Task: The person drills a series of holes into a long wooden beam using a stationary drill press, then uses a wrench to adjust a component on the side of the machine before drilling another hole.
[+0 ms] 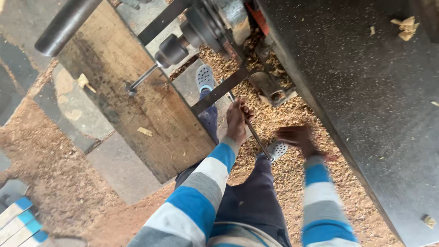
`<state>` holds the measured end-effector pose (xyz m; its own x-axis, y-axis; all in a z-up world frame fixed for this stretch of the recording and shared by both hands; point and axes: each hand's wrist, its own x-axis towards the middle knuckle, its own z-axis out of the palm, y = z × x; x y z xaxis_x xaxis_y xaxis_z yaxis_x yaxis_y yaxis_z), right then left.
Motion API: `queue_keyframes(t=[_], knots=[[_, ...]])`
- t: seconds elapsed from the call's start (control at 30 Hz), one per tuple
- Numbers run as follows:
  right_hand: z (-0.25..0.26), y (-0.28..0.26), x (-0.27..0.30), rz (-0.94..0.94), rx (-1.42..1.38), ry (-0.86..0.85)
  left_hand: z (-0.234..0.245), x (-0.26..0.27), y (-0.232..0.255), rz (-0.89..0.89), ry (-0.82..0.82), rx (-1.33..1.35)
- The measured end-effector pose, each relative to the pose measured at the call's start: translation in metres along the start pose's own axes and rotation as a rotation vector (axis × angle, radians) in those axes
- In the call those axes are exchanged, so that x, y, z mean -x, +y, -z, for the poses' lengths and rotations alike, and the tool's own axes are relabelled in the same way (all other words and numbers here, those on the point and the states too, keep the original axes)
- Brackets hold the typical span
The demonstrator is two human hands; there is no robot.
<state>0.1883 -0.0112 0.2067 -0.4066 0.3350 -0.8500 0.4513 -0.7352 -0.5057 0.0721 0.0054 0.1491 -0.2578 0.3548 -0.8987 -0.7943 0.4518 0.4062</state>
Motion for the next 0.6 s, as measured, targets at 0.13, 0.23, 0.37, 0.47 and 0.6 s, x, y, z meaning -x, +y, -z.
queue_keyframes(t=[0.13, 0.23, 0.37, 0.47, 0.6], knots=[[-0.037, -0.011, -0.005, -0.046, -0.358, -0.059, 0.007, -0.017, 0.024, -0.074, -0.037, -0.073], [-0.02, -0.021, 0.015, -0.371, -0.485, -0.095, 0.019, 0.006, 0.023, 0.024, 0.139, -0.127], [0.005, -0.003, 0.044, -0.342, -0.618, -0.075, 0.006, 0.021, -0.019, -0.225, 0.193, -0.096], [0.004, 0.02, 0.039, 0.12, 0.441, 0.011, 0.022, 0.056, -0.037, -0.231, 0.247, -0.117], [-0.027, 0.044, 0.109, 0.437, 0.542, 0.363, 0.019, 0.13, -0.026, -0.247, 0.115, -0.106]])
